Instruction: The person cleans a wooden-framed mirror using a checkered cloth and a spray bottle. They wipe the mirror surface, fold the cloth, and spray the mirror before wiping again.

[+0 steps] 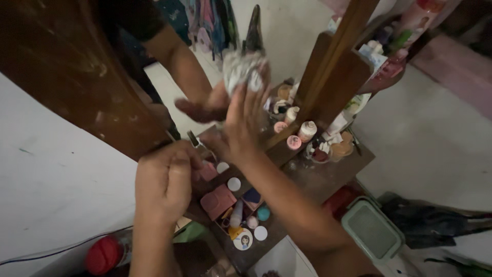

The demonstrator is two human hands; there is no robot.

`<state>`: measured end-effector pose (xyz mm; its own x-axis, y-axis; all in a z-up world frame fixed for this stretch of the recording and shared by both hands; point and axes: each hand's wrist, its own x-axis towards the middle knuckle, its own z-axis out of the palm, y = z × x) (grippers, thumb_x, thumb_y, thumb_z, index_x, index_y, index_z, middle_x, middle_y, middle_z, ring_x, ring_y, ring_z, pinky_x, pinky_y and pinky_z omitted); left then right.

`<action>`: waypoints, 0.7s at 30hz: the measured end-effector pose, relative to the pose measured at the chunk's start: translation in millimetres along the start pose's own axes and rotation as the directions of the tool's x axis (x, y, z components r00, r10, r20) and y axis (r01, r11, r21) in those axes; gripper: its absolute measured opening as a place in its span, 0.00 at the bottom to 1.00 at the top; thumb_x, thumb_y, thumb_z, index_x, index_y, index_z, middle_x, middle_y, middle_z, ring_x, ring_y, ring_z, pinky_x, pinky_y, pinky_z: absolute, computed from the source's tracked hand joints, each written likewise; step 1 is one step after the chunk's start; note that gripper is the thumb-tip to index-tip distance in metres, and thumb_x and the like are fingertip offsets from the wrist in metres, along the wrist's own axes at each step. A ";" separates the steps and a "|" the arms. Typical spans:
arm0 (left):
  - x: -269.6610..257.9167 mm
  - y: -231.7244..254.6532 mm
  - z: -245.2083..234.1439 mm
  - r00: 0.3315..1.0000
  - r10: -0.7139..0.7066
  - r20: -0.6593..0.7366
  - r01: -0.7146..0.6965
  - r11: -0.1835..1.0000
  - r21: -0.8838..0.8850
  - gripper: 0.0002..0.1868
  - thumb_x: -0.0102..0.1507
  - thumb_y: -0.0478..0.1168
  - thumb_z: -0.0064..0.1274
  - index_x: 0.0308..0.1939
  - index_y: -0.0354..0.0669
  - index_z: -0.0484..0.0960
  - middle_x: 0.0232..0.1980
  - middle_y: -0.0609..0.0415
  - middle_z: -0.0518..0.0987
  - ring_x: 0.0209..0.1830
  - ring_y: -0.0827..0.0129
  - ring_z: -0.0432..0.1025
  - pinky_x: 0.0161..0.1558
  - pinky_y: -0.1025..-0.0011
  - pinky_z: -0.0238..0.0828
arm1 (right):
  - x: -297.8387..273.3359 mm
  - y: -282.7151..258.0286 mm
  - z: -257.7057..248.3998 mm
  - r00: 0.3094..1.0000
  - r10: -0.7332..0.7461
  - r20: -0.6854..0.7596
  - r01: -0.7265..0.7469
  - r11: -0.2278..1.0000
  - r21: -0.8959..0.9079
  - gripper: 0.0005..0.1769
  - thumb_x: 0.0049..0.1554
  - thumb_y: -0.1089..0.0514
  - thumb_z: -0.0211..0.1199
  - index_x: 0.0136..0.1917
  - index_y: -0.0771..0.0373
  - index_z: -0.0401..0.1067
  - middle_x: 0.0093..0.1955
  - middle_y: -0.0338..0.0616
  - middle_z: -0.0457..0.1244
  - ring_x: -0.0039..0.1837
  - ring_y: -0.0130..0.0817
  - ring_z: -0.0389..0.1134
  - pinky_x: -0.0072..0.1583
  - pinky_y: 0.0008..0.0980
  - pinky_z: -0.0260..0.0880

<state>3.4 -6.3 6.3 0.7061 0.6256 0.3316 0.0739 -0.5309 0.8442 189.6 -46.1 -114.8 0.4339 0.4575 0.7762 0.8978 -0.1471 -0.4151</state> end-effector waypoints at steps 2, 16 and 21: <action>0.2 0.3 0.0 1.000 0.021 0.006 -0.021 1.000 0.015 0.19 0.62 0.45 0.38 0.27 0.37 0.79 0.19 0.53 0.74 0.20 0.69 0.71 0.25 0.70 0.65 | -21.6 22.8 16.8 0.996 -0.088 -0.035 0.088 0.996 -0.007 0.63 0.62 0.18 0.38 0.83 0.74 0.29 0.85 0.75 0.31 0.86 0.78 0.27 0.82 0.74 0.23; 2.0 19.9 -2.9 0.999 -0.050 -0.009 0.050 0.998 0.045 0.18 0.60 0.44 0.37 0.26 0.38 0.80 0.19 0.51 0.76 0.19 0.63 0.73 0.26 0.67 0.68 | -35.7 165.3 52.8 0.408 0.911 -0.056 -0.456 0.257 0.852 0.55 0.59 0.24 0.46 0.84 0.62 0.41 0.86 0.56 0.40 0.85 0.52 0.43 0.79 0.47 0.45; 2.8 19.8 -4.0 0.999 0.025 -0.029 -0.024 0.999 0.035 0.18 0.60 0.44 0.38 0.30 0.37 0.82 0.23 0.49 0.79 0.23 0.61 0.77 0.29 0.65 0.71 | 35.1 167.9 17.4 0.269 0.963 -0.013 -0.313 0.100 0.944 0.57 0.55 0.20 0.44 0.84 0.56 0.37 0.87 0.46 0.32 0.86 0.44 0.34 0.79 0.42 0.39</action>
<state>4.0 -12.8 25.7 0.6873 0.6282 0.3647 0.0817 -0.5657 0.8206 354.3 -39.4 -165.5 0.9823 -0.0300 -0.1850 -0.1175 0.6701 -0.7329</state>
